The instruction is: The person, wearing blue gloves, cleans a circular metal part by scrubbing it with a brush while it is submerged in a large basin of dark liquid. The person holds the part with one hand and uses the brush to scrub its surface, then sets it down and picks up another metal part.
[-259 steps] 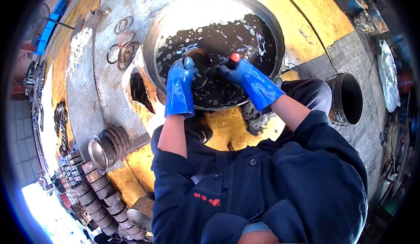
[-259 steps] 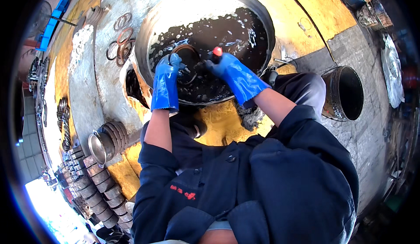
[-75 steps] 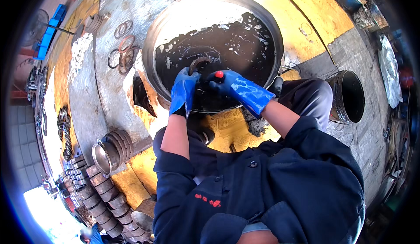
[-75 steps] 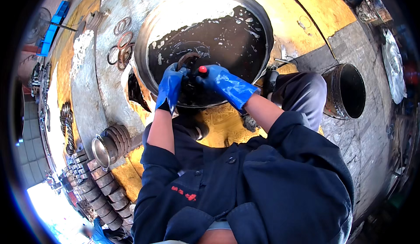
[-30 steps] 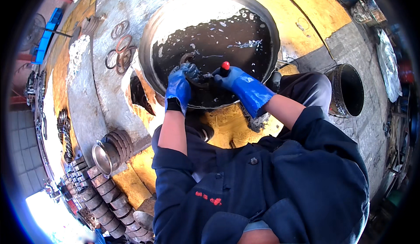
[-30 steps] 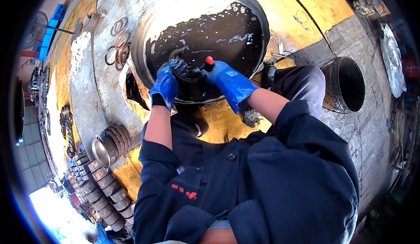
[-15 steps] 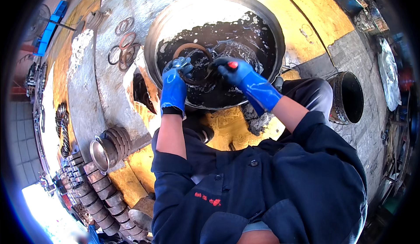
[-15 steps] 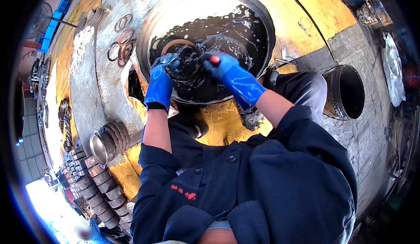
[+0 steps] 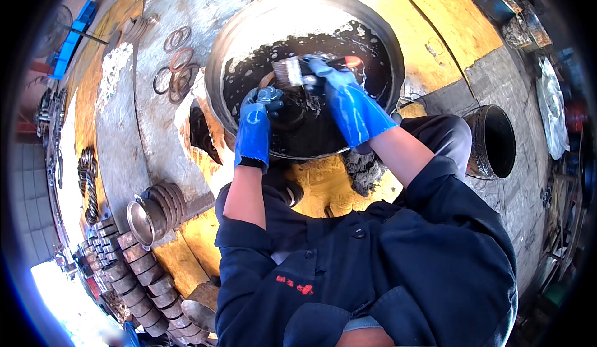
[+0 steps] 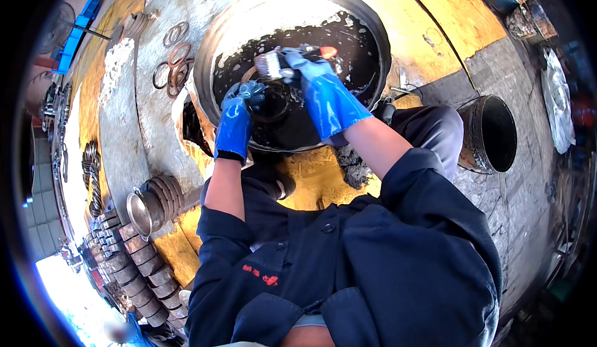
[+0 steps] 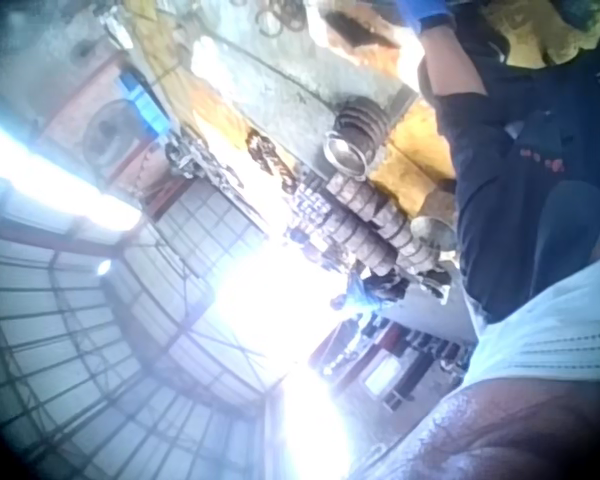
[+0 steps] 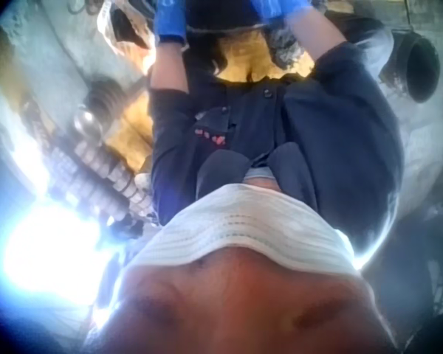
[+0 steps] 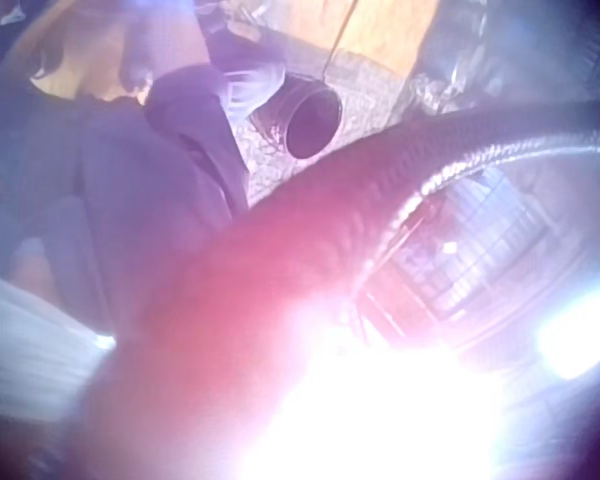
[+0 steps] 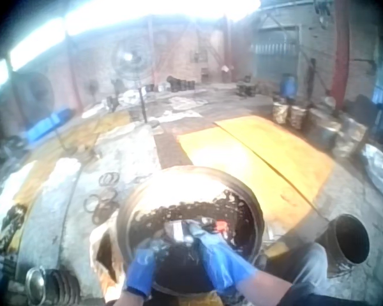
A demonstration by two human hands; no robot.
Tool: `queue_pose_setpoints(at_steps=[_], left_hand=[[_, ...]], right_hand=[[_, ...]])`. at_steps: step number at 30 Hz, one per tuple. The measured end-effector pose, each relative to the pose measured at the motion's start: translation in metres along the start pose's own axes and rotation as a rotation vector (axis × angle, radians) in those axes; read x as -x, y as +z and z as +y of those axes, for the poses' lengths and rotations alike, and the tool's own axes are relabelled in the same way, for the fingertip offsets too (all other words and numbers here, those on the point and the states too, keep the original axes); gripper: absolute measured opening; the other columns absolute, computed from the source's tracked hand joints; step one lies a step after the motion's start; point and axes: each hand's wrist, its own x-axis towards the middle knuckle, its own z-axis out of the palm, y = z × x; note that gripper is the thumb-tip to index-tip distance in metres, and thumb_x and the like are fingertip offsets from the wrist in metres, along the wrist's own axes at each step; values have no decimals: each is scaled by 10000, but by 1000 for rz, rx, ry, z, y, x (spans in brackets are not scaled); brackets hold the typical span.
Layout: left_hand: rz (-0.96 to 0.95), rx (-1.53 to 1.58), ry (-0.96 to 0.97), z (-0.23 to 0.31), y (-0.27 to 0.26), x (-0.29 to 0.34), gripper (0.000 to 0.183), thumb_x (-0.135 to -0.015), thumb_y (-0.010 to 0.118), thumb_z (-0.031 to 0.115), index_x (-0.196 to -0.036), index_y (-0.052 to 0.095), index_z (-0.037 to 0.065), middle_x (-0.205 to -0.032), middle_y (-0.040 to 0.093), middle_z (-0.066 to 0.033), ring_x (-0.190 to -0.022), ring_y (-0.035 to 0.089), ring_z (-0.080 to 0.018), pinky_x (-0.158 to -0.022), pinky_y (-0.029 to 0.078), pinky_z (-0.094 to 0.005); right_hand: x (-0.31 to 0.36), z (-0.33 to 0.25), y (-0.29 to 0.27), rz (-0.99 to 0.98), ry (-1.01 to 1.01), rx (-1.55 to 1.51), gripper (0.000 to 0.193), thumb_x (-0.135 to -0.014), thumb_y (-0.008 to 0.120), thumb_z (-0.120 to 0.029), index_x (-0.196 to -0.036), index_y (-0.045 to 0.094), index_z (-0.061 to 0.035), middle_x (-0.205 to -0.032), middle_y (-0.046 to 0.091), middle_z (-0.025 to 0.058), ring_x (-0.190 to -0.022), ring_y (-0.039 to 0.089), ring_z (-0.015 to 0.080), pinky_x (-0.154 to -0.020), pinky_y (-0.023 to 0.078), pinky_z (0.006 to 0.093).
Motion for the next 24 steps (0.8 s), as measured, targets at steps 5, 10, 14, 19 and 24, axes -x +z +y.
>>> queue_pose_setpoints(at_steps=[5, 10, 14, 19, 24], left_hand=[[-73, 47, 104, -8, 5, -8, 319, -969, 605, 286, -1170, 647, 42, -1036, 724, -102, -780, 682, -187, -659, 530, -301], [-9, 9, 107, -14, -26, -12, 380, -957, 611, 369, -1171, 636, 57, -1042, 729, -97, -769, 681, -178, -595, 461, -257], [-37, -29, 123, -4, 11, -10, 356, -963, 600, 350, -1173, 631, 65, -1021, 725, -79, -776, 682, -166, -595, 468, -253], [-59, -110, 193, -8, 0, -12, 302, -983, 572, 293, -1161, 634, 57, -924, 707, -40, -709, 649, -120, -580, 479, -233], [-143, -37, 185, -2, 20, -11, 241, -967, 611, 215, -1092, 662, 15, -889, 698, -45, -689, 619, -93, -616, 511, -245]], right_hand=[[-5, 21, -8, 33, 214, -238, 278, -888, 682, -224, -1077, 677, -20, -929, 707, 75, -740, 665, 193, -661, 539, 341], [12, 14, 3, 177, 399, 20, 266, -891, 687, -191, -1096, 677, -21, -964, 705, 87, -801, 672, 206, -693, 550, 337], [12, 7, -13, -287, -342, 582, 235, -921, 647, -209, -1130, 697, -115, -1059, 724, 64, -942, 680, 185, -867, 534, 312], [15, -18, 11, -335, -875, 1406, 325, -864, 649, -190, -1178, 670, -267, -1205, 666, 102, -1021, 663, 319, -911, 533, 378], [7, 15, -12, -270, -175, 922, 307, -883, 654, -303, -1145, 678, -146, -1074, 707, 65, -953, 673, 230, -805, 537, 361]])
